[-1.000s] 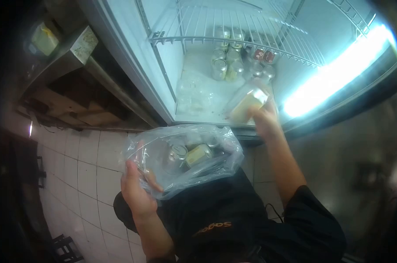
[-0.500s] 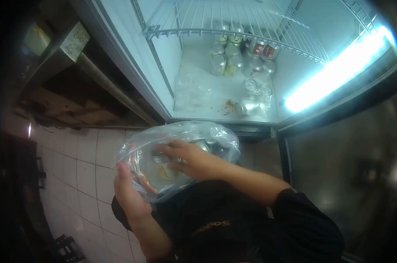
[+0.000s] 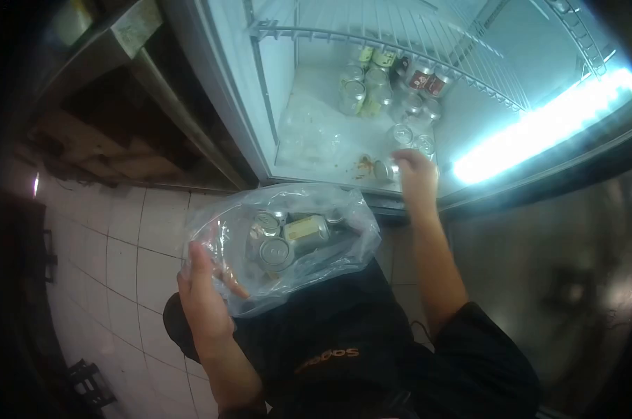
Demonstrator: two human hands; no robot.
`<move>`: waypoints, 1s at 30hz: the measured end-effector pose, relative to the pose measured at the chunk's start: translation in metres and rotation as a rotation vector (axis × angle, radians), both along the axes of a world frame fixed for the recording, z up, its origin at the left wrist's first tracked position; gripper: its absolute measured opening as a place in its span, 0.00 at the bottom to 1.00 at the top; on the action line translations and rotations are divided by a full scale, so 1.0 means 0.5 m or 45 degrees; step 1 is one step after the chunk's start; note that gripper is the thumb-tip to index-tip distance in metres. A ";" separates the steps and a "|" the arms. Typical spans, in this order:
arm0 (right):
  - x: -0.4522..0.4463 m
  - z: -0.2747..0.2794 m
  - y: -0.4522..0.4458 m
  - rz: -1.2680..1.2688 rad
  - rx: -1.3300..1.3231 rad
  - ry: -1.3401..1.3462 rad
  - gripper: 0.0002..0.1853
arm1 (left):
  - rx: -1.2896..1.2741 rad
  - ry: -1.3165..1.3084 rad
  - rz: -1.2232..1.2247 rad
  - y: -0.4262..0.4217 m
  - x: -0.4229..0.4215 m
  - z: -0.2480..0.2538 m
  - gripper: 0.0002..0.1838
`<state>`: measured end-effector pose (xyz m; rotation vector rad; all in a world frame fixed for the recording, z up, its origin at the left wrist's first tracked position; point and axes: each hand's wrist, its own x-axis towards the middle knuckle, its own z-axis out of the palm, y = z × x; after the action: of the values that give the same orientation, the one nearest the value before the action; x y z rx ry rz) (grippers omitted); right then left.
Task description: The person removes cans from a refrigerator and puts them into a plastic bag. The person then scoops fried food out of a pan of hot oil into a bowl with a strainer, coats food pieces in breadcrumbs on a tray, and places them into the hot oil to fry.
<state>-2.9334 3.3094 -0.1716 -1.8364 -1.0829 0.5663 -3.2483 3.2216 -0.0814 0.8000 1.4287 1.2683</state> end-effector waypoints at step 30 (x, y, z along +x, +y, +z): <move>0.083 0.024 -0.004 0.303 0.256 -0.608 0.50 | 0.069 -0.051 -0.053 0.009 -0.009 -0.015 0.30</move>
<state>-2.8917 3.3074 -0.1596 -1.7157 -1.6286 0.1395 -3.2529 3.2262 -0.0891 0.8318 1.3439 1.2892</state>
